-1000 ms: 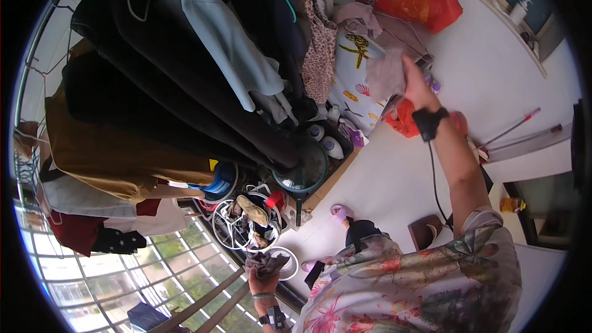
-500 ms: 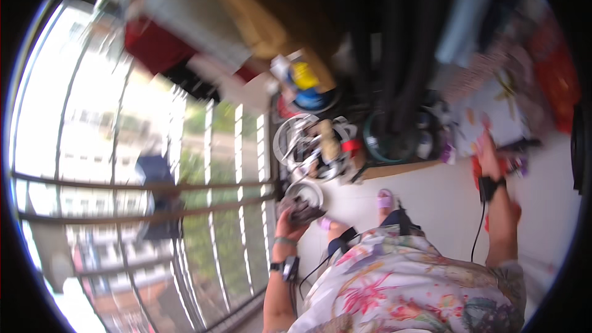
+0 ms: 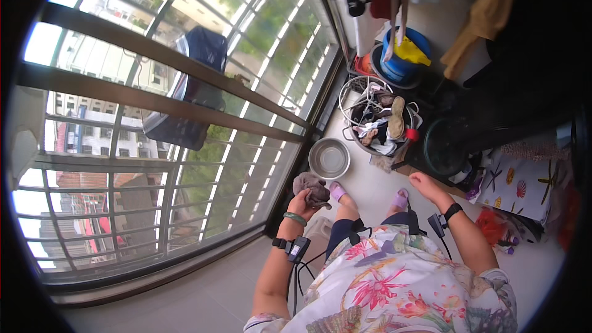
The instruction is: Cleaning and wiping a balcony window glass using a damp rag.
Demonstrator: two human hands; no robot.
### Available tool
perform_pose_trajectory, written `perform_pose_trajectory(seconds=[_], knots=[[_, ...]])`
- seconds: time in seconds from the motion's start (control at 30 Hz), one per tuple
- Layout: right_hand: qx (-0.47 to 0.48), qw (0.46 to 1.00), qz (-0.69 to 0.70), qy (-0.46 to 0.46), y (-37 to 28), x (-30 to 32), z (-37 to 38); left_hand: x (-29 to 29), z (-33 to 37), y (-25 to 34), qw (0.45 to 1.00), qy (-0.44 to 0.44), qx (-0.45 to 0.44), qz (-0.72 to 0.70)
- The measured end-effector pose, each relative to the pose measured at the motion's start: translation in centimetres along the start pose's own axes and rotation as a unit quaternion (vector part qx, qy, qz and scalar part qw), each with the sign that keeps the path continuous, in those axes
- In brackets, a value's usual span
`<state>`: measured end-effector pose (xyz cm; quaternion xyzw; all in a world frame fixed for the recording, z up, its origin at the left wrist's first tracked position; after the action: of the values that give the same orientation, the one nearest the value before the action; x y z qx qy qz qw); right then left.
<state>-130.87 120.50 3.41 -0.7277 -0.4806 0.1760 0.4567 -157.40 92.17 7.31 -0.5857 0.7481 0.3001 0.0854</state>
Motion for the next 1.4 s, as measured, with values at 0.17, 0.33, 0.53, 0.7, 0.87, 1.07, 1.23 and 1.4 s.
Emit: perform_pose_trajectory(seconds=[0.17, 0.33, 0.53, 0.7, 0.87, 1.07, 1.23, 1.4], knots=[[-0.121, 0.989, 0.088, -0.008, -4.9, -8.0, 5.0, 4.3, 1.1, 4.0, 1.000, 0.005, -0.005, 0.004], [-0.017, 0.997, 0.022, -0.078, -6.5, -16.4, 11.0, 9.8, 4.9, 9.2, 0.855, 0.129, -0.106, 0.492], [-0.049, 0.992, -0.005, -0.119, -11.7, -22.6, 13.5, 6.9, 6.2, 14.0, 0.854, 0.056, -0.151, 0.496], [-0.046, 0.992, 0.046, -0.105, -9.1, -23.5, 16.6, 4.3, 9.2, 16.4, 0.735, 0.076, -0.194, 0.646], [-0.120, 0.978, 0.091, -0.146, -7.4, -22.2, 21.2, 1.6, 13.7, 16.4, 0.857, 0.074, -0.072, 0.506], [-0.106, 0.989, 0.038, -0.100, -5.2, -16.9, 27.9, -0.4, 17.0, 19.7, 0.774, 0.145, -0.183, 0.588], [-0.155, 0.986, 0.058, 0.003, 0.3, -10.3, 30.0, -1.5, 19.5, 20.2, 0.798, 0.098, -0.210, 0.557], [-0.229, 0.970, 0.016, 0.078, 8.2, -3.8, 27.5, 0.7, 23.7, 16.9, 0.862, 0.084, -0.100, 0.489]])
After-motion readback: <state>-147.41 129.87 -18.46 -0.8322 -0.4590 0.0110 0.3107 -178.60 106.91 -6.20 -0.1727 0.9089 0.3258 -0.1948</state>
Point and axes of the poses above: each hand's wrist, its own z-axis towards the middle knuckle, its own x-axis out of the back of the hand, y = z × x, the point moved 7 cm from there along z, towards the middle knuckle, and after that the axes turned 9 degrees about z, right-handed, at the moved point
